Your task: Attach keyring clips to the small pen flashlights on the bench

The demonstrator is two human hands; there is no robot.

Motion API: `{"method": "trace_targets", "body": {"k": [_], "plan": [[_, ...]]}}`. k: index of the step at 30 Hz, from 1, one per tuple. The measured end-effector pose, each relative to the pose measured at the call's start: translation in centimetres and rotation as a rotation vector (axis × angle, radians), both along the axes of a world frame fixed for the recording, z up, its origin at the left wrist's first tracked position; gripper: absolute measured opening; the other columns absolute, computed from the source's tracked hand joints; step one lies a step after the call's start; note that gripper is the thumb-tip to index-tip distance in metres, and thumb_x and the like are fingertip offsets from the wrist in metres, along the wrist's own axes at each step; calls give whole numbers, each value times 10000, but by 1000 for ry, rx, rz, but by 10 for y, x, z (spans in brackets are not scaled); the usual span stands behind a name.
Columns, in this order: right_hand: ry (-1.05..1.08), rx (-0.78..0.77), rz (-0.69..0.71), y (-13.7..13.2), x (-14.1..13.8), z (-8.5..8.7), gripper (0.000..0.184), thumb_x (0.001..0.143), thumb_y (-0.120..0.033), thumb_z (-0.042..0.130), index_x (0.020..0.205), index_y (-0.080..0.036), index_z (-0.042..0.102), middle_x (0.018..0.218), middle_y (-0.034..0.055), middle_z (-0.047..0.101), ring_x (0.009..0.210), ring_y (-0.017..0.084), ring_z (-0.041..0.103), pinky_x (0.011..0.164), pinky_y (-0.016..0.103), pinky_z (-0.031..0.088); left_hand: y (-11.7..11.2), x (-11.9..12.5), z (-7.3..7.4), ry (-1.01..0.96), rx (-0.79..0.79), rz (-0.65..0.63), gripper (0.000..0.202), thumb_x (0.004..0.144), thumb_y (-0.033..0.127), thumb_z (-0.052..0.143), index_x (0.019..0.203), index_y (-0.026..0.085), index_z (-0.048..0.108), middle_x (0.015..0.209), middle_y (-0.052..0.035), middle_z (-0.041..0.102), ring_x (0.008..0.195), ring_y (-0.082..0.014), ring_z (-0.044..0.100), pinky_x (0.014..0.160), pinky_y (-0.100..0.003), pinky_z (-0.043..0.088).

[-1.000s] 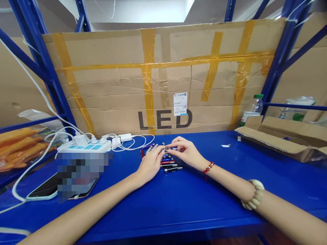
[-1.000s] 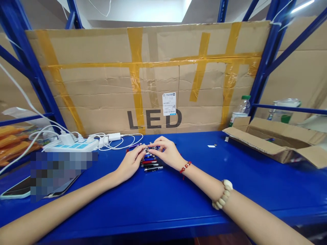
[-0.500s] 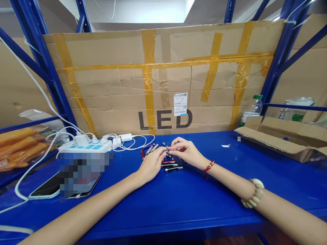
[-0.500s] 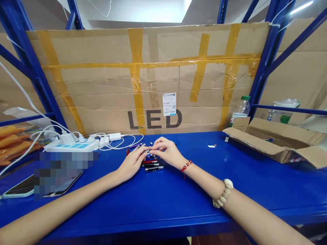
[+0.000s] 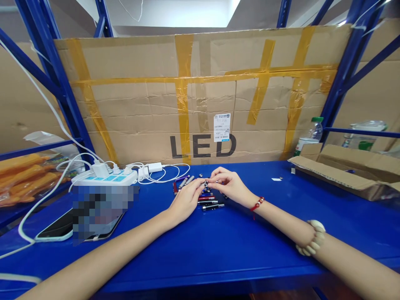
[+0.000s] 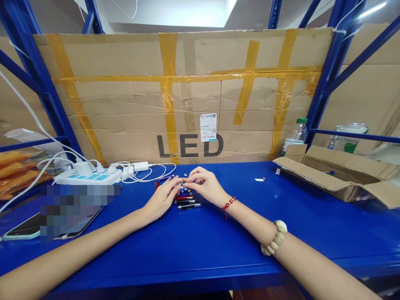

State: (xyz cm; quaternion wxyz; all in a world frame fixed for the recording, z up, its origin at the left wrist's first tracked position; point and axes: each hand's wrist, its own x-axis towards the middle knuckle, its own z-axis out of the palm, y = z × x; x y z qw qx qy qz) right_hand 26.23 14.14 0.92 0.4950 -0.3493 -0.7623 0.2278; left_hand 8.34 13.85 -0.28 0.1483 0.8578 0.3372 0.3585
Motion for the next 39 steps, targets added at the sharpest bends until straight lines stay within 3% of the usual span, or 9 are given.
{"method": "trace_targets", "body": {"k": [9,24,32,39], "plan": [[-5,-6,-16,1,1,0,290,668,-459,667,700,-172,695,813,31,533,537,60,436,449,207,365,1,1,-3,8,-6,9,287,919,296,294,1071,192,514,1081,-51,587,1042,-182,520,903,-329,413],[9,-31,-7,2,1,-1,289,651,-460,679,706,-177,702,807,28,536,523,54,430,445,208,364,1,1,-2,22,-5,8,282,917,293,286,1018,184,526,888,-41,607,851,-167,549,809,-316,427],[0,-62,62,5,4,0,262,636,-433,699,695,-178,705,802,32,533,591,74,474,459,197,392,-1,-1,2,12,-43,-69,287,915,284,279,945,189,548,777,-23,595,754,-154,542,742,-283,424],[63,-220,142,0,1,-3,269,627,-413,709,678,-151,680,814,12,509,458,19,426,393,189,384,-4,-2,2,21,-34,-107,255,912,259,301,808,177,519,697,-3,552,655,-136,517,650,-248,402]]}}
